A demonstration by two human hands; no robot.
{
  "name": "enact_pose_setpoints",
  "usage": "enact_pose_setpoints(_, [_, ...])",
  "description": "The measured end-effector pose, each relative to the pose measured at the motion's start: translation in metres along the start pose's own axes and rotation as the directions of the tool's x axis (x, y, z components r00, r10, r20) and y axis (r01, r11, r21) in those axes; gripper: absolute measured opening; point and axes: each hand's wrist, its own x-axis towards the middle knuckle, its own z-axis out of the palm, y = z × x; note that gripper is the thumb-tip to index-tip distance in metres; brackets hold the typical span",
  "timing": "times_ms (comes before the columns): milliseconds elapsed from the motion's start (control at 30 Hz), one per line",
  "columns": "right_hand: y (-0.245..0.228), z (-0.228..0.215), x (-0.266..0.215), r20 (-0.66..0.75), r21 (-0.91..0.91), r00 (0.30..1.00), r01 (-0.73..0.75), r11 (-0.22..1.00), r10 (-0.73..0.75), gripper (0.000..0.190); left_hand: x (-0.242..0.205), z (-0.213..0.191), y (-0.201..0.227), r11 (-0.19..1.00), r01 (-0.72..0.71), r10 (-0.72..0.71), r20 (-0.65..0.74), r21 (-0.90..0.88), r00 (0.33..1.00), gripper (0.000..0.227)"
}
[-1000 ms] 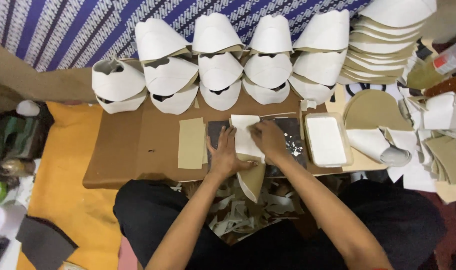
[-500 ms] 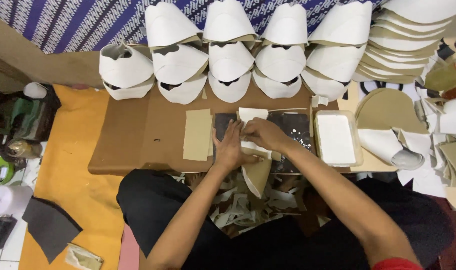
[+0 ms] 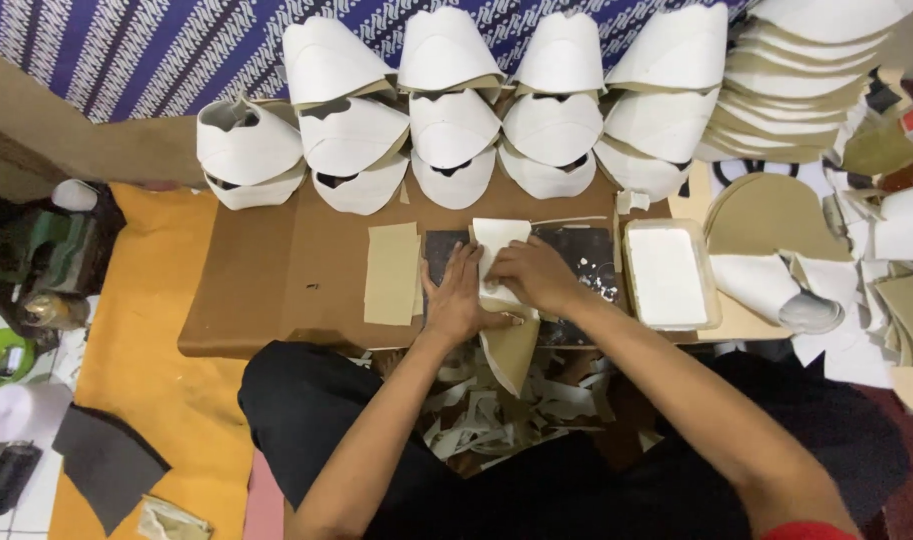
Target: Applying adhesive to white shoe upper components and assembling them by hand in a workshop.
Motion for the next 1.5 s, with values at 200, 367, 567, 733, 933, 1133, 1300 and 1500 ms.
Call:
enact_pose_setpoints(200, [-0.023,-0.026,-0.071,0.04,0.219,0.939,-0.341,0.914,0.341,0.012,-0.001,-0.001,0.004,1.0,0.009,-0.009,-0.005,-0.004,1.0,0.118])
enact_pose_setpoints(367, [-0.013,-0.019,-0.058,-0.115,0.099,0.861,-0.486,0.868,0.495,0.007,-0.002,-0.008,0.006,0.998,0.018,-0.016,0.039,-0.052,0.999,0.121])
enact_pose_setpoints(567, [-0.053,-0.007,-0.084,-0.128,0.383,0.817,-0.483,0.787,0.563,0.016,-0.003,-0.007,0.006,0.999,0.008,-0.007,0.034,-0.043,0.999,0.122])
enact_pose_setpoints(733, [-0.029,-0.026,-0.062,-0.151,0.224,0.783,-0.568,0.792,0.604,0.009,0.003,-0.007,0.005,0.999,0.037,-0.034,0.069,-0.039,0.997,0.124])
enact_pose_setpoints(933, [-0.01,-0.019,-0.043,-0.189,0.041,0.73,-0.663,0.747,0.657,0.02,0.0,-0.009,0.008,0.999,0.037,-0.039,0.087,0.022,0.995,0.12])
enact_pose_setpoints(1133, [-0.034,-0.002,-0.059,-0.179,-0.038,0.882,-0.449,0.893,0.436,0.009,0.004,0.0,0.001,0.998,0.055,-0.059,0.101,0.041,0.993,0.123])
enact_pose_setpoints(1300, [0.01,0.001,-0.032,-0.23,-0.056,0.86,-0.48,0.876,0.456,0.016,-0.006,-0.015,0.015,0.999,0.035,-0.036,0.107,0.014,0.994,0.117])
enact_pose_setpoints(1500, [0.035,0.018,-0.01,-0.289,-0.117,0.868,-0.451,0.885,0.404,0.011,-0.002,-0.015,0.012,1.0,0.024,-0.026,0.089,0.016,0.996,0.119])
